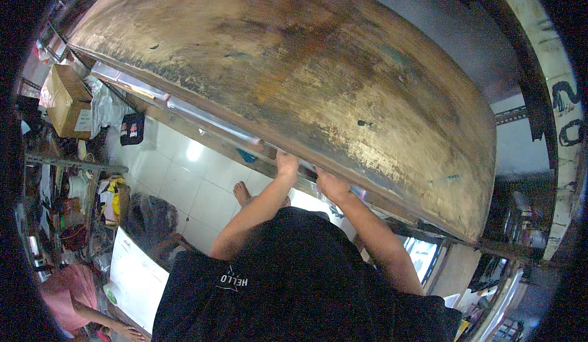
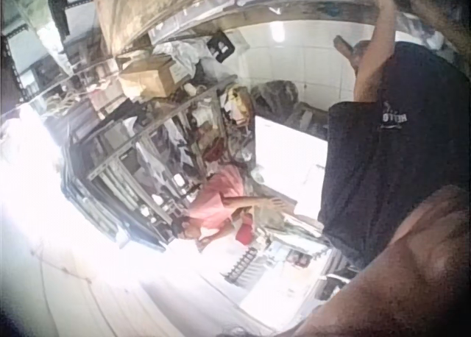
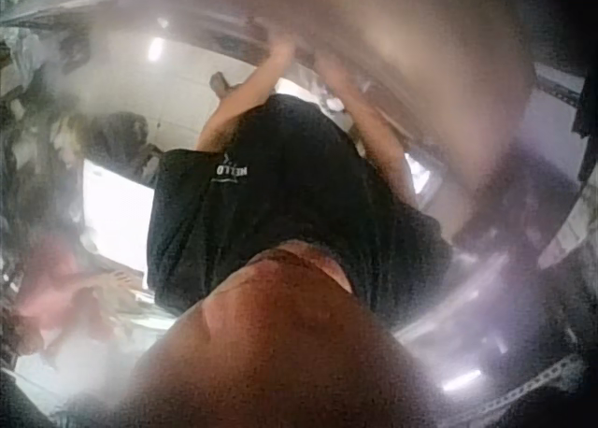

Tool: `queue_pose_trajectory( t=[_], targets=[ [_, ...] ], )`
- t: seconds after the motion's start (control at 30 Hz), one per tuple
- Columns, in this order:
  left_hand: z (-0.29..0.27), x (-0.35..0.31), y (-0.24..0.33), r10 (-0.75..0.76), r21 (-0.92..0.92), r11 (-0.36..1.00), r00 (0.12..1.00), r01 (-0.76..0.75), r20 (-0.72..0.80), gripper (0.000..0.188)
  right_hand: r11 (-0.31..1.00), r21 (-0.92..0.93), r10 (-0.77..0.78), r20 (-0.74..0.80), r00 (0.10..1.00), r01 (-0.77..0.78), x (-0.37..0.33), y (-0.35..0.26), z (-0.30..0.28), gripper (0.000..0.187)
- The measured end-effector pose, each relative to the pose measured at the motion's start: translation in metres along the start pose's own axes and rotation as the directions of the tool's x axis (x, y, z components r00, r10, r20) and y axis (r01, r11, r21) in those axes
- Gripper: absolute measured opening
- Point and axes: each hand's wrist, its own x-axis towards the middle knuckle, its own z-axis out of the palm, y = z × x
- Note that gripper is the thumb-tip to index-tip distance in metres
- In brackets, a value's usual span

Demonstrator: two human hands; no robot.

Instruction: The person places white flower-shaped items and small sticks into clear ziplock bags, seals them, and stacks them on a wooden workbench. The person sits on the floor during part of the process and later stands to arrange the sealed bags.

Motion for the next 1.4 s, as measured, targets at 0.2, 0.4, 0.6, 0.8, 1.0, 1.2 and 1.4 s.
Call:
queue_pose_trajectory(
  t=[0.2,0.4,0.6,0.8,1.0,1.2,1.4],
  targets=[
    [-0.011,-0.029,0.032,-0.193,-0.244,0.951,0.981,0.189,0.006,0.033,0.946,0.199,0.295,-0.214,0.931,-0.255,-0.056,0.032,0.011,0.045],
    [-0.028,-0.058,0.042,-0.167,-0.468,0.842,0.955,0.268,0.245,0.033,0.241,0.903,0.789,0.031,0.613,-0.356,-0.104,0.102,0.059,0.058],
    [-0.033,-0.079,0.053,-0.179,-0.318,0.917,0.961,0.24,0.211,0.038,-0.494,0.84,0.37,0.438,0.819,-0.226,-0.129,0.09,0.042,0.035],
    [-0.053,-0.054,0.048,-0.159,-0.207,0.948,0.923,0.242,0.35,0.035,-0.47,0.846,0.386,0.454,0.803,-0.252,-0.126,0.123,0.063,0.017],
    [-0.073,-0.052,0.111,-0.123,-0.405,0.889,0.964,0.212,0.236,0.029,-0.409,0.905,0.484,0.108,0.868,0.116,-0.078,0.071,0.032,0.02],
    [-0.131,0.008,0.152,0.07,-0.525,0.851,0.992,-0.006,0.102,0.026,-0.391,0.92,0.352,0.176,0.919,-0.026,0.021,0.001,-0.019,0.026],
    [-0.196,0.096,0.196,0.071,-0.446,0.893,0.997,-0.07,-0.014,0.03,-0.374,0.927,0.314,0.157,0.936,-0.029,0.138,-0.051,-0.03,0.025]
  ],
)
